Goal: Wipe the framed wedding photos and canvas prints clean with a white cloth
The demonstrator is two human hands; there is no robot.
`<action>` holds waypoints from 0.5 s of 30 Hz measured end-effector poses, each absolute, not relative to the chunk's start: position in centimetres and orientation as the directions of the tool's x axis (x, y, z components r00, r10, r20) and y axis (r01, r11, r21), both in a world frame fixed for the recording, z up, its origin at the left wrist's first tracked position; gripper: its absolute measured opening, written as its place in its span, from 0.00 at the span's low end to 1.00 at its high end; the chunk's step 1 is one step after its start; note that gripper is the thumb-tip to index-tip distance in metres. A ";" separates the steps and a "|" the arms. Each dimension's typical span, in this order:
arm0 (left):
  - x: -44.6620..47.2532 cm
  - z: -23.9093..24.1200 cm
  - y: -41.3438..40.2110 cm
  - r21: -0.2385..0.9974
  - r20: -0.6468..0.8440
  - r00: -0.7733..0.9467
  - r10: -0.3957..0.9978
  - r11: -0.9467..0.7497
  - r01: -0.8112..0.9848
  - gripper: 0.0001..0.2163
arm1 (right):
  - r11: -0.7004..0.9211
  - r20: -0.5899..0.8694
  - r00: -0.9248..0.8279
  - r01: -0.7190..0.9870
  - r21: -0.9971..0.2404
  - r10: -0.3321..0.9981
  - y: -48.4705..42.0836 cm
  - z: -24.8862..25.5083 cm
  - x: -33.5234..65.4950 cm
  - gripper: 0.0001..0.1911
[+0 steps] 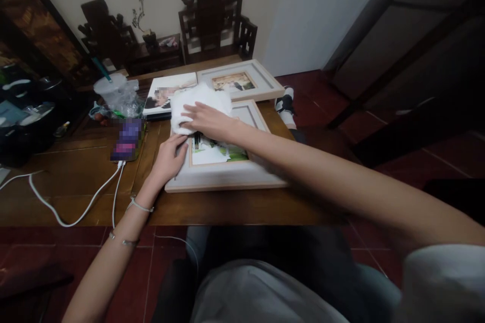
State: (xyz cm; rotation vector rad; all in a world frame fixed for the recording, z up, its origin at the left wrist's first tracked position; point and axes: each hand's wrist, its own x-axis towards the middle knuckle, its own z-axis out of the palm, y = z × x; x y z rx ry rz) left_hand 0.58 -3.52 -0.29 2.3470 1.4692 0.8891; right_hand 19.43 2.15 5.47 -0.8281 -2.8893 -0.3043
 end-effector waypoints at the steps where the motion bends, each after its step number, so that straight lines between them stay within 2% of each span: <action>1: 0.6 -0.3 -3.5 0.493 0.366 0.315 0.875 -0.470 0.733 0.16 | 0.829 0.132 -0.843 0.538 0.153 0.522 2.5 5.4 19.0 0.25; 5: 0.3 -0.8 -3.2 0.510 0.359 0.318 0.877 -0.470 0.720 0.17 | 0.783 0.078 -0.791 0.612 0.110 0.607 3.1 5.6 20.6 0.27; 9: 0.0 -1.1 -3.1 0.517 0.350 0.332 0.876 -0.477 0.711 0.18 | 0.671 0.001 -0.671 0.741 0.044 0.741 3.2 6.4 25.3 0.29; 13: 0.0 -1.0 -3.2 0.512 0.349 0.331 0.877 -0.474 0.717 0.18 | 0.527 -0.049 -0.525 0.847 0.066 0.850 2.7 6.6 29.7 0.29; 15: 0.0 -0.9 -3.2 0.506 0.346 0.328 0.879 -0.469 0.724 0.18 | 0.521 -0.078 -0.516 0.850 0.074 0.853 1.6 6.6 30.8 0.30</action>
